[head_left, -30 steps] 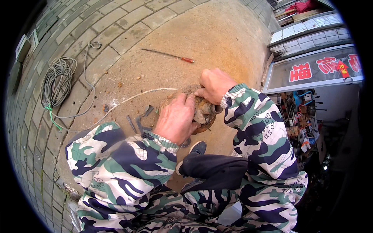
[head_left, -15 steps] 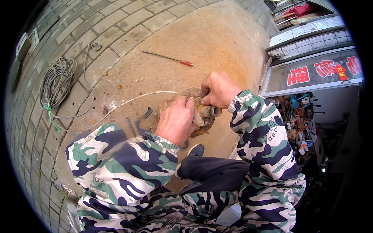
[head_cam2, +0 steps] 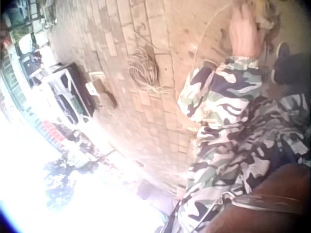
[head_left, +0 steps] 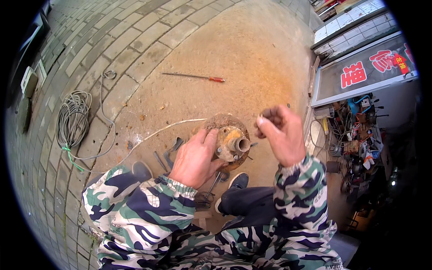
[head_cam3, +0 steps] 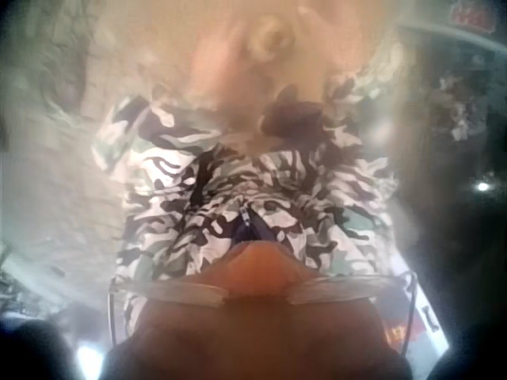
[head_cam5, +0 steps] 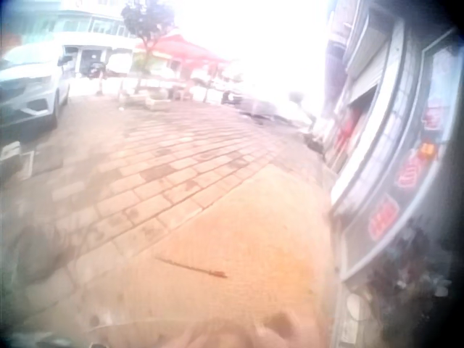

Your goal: The person sits on the ground and cleans a rusty mechanical part, then inserts bolts and secures them with nuts. They use a wrench to tighten the nuts and briefly enter a cluttered shop to retrieve additional hardware.

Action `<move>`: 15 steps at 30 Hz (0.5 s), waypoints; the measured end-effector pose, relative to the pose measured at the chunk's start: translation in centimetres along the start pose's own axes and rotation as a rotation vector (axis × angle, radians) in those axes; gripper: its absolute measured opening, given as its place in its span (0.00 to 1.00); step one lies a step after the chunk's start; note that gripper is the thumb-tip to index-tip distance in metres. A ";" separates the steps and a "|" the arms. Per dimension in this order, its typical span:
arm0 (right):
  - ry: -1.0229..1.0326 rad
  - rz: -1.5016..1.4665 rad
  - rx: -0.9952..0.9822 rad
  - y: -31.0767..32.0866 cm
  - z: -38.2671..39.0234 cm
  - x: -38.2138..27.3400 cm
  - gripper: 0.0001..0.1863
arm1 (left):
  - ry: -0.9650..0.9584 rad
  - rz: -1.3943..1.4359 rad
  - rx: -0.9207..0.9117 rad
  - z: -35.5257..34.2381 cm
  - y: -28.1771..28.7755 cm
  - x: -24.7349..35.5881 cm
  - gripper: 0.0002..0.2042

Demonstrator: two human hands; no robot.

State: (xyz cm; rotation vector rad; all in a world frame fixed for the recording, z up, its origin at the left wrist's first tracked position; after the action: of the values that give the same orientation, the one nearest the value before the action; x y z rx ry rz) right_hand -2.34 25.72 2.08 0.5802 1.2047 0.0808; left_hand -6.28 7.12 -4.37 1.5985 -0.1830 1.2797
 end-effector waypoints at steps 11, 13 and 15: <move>-0.043 0.067 0.006 0.1 3.5 4.1 0.08 | 0.121 0.203 -0.224 -1.5 -0.6 -0.2 0.30; -0.009 0.131 -0.051 -0.4 3.1 4.0 0.08 | 0.167 0.306 -0.126 -1.9 0.3 -1.7 0.22; 0.044 0.188 -0.083 -0.6 2.9 3.6 0.08 | 0.125 0.331 -0.055 -2.9 0.9 -2.0 0.11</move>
State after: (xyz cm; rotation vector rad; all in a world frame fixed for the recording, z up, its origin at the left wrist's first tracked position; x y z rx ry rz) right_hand 1.43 25.36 -0.61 0.6206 1.1819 0.3026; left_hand -9.55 8.00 -5.66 1.4766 -0.4142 1.6085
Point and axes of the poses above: each hand's wrist, its own z-axis away from the middle knuckle, its own y-axis out of the back of the hand, x = y × z, the point moved 10 cm from there along -z, towards the middle knuckle, and after that the axes turned 8 degrees about -x, right-handed, at the moved point
